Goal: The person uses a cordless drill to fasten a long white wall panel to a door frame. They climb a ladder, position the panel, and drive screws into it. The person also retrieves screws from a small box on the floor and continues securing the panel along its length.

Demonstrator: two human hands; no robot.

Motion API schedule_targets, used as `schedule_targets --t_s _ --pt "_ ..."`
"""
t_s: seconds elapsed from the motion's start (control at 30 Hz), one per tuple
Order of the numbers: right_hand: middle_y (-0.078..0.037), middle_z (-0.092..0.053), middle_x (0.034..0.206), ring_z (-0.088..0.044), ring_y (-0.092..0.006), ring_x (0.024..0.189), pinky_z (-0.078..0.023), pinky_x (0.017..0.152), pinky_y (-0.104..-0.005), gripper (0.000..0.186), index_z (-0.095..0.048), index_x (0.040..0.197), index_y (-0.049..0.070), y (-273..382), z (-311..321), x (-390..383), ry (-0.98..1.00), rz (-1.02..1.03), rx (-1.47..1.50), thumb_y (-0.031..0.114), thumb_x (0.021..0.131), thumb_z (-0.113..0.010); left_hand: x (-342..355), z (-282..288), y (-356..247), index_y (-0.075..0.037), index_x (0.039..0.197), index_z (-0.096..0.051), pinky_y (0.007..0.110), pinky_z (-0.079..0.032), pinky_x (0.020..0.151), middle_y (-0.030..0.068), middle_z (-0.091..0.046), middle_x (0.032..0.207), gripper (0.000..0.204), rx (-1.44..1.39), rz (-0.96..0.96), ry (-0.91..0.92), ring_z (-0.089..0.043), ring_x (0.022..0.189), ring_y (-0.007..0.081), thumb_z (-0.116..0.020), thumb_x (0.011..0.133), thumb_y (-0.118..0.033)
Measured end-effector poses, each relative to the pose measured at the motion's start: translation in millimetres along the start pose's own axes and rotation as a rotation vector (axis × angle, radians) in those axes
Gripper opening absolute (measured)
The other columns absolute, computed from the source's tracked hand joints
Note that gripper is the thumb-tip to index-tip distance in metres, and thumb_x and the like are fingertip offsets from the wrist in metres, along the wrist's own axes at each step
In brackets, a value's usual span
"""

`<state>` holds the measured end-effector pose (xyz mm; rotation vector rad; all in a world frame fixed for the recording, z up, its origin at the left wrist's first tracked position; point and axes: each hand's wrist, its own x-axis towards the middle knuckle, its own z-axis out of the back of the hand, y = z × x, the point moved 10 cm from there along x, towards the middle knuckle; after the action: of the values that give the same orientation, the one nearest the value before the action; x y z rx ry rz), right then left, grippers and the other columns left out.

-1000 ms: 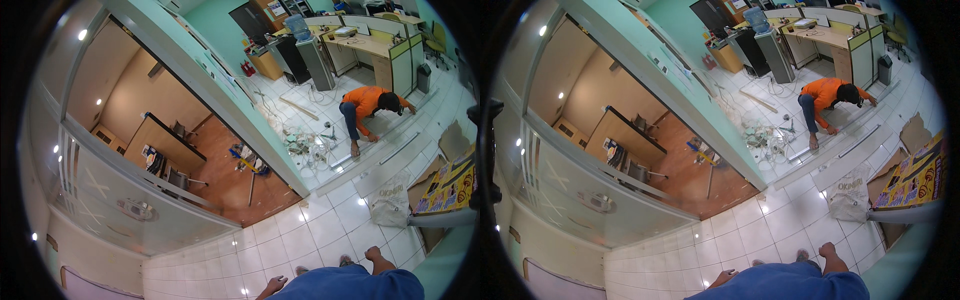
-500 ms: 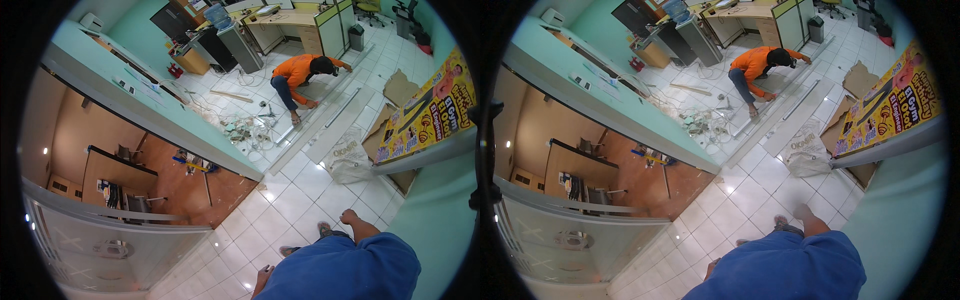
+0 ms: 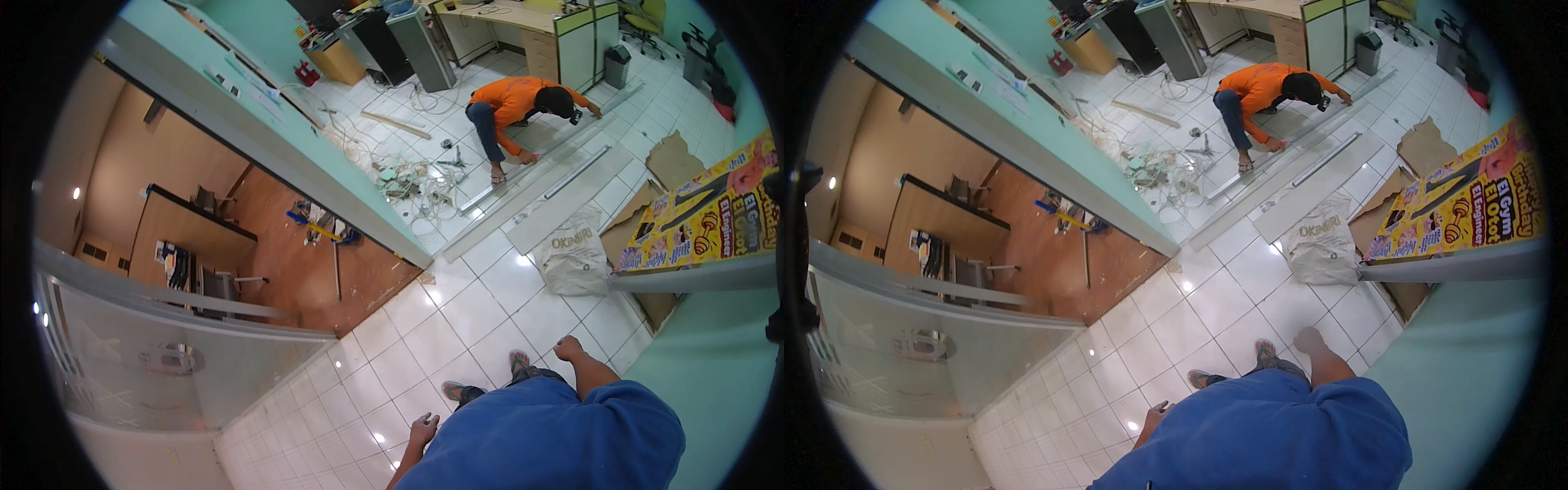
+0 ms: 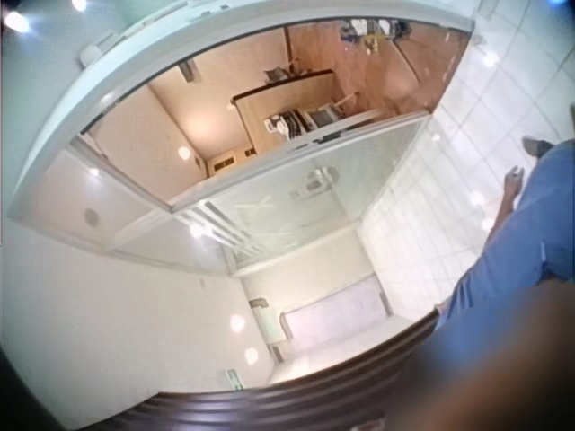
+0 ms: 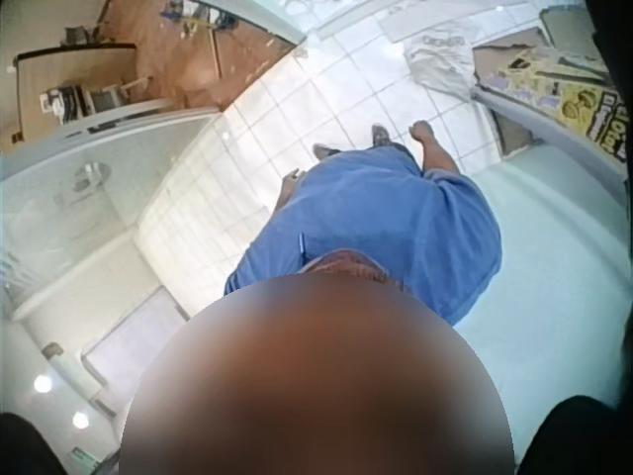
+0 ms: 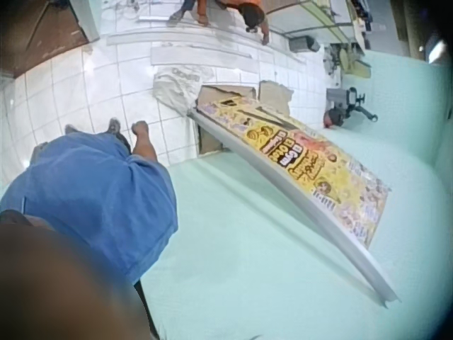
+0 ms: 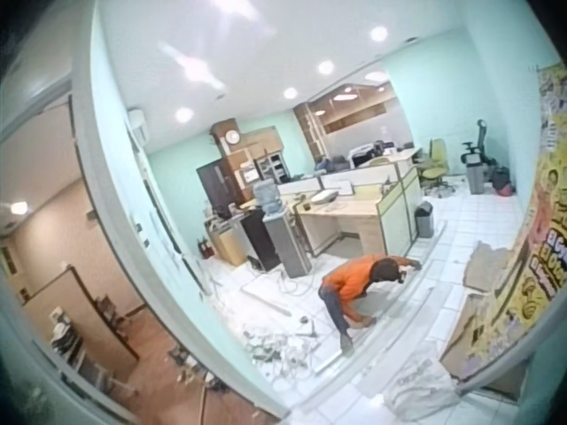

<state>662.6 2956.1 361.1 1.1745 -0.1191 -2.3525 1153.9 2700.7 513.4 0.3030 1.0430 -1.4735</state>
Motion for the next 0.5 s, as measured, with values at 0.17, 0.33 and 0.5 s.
schedule_targets --t_s 0.17,0.33,0.5 --pt "-0.018 -0.069 0.122 -0.064 -0.0342 0.117 -0.050 0.103 -0.0405 0.044 -0.073 0.117 0.006 9.5 9.6 -4.4 -0.042 0.049 -0.038 0.038 0.088 -0.065 2.0 -3.0 13.6 0.005 0.136 -0.056 0.034 -0.057 0.080 0.0216 -0.074 0.104 0.068 0.016 0.006 -0.016 -0.074 0.083 0.0227 -0.067 0.091 -0.045" --pt "-0.020 -0.070 0.118 -0.065 -0.0347 0.113 -0.050 0.101 -0.0413 0.042 -0.074 0.112 0.004 12.5 4.5 0.3 -0.038 0.092 -0.051 0.038 0.088 -0.065 5.5 -5.0 25.7 0.001 0.136 -0.059 0.038 -0.054 0.092 0.0248 -0.072 0.110 0.074 0.069 -0.022 -0.034 -0.071 0.102 0.0329 -0.065 0.088 -0.056" --pt "-0.021 -0.075 0.097 -0.073 -0.0310 0.084 -0.059 0.080 -0.0396 0.040 -0.075 0.110 0.002 12.6 -12.8 19.1 -0.045 0.223 -0.139 0.034 0.088 -0.065 1.8 -6.3 42.3 -0.004 0.134 -0.062 0.040 -0.053 0.094 0.0250 -0.071 0.110 0.072 0.046 0.050 -0.045 -0.070 0.104 0.0358 -0.065 0.087 -0.058"
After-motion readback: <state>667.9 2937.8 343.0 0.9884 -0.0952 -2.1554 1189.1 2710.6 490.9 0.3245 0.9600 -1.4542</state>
